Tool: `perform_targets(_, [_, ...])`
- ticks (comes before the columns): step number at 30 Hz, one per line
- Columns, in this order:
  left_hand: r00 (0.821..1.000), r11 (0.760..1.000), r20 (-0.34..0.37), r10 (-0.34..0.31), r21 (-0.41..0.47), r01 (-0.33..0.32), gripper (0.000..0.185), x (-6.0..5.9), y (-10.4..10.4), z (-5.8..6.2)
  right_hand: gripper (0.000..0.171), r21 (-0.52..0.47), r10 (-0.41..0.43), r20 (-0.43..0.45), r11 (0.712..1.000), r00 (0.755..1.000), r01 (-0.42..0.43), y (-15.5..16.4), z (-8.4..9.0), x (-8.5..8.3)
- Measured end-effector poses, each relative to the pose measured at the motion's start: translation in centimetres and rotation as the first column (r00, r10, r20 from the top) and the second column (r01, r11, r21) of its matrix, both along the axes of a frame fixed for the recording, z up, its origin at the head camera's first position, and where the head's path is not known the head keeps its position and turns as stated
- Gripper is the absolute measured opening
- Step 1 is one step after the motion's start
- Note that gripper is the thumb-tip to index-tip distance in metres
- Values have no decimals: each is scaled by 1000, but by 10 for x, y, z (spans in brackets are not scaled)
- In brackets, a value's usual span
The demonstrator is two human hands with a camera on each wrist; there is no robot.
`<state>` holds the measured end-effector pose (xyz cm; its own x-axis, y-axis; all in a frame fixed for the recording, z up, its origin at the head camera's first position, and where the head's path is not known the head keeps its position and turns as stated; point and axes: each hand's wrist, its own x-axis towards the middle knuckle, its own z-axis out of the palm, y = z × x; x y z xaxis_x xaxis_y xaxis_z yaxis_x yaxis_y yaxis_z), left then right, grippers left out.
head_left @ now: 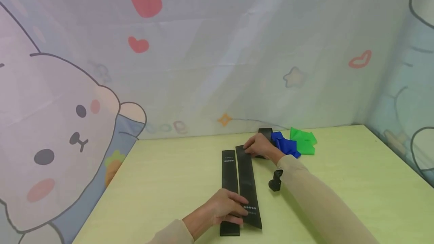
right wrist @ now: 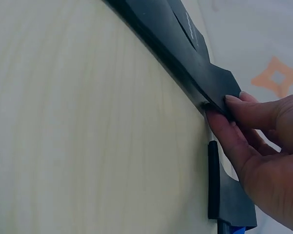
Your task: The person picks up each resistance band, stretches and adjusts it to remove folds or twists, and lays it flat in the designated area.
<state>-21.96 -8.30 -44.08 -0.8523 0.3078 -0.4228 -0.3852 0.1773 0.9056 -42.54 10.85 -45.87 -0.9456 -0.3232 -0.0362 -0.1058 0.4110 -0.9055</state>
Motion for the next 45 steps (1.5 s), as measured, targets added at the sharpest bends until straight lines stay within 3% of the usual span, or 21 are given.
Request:
perform_targets(3, [1000,1000,-15,9,10,-9,28,1,0,3,16,26,-11,-27,1000,1000,11,-2,3,-1])
perform_targets(10, [1000,1000,-24,-19,-23,18,26,3,0,4,12,194,5,-144,981,990,23,-6,2,2])
perform_targets(23, [994,993,1,-109,-36,109,22,5,-3,-6,15,275,-20,-115,960,993,51,-13,1,6])
perform_targets(31, [988,987,10,-156,-35,157,22,5,-4,-5,13,353,10,-154,935,988,46,-15,2,-1])
perform_targets(45, [969,966,7,-246,-74,246,32,7,-7,-7,14,357,15,-131,933,991,33,-14,6,0])
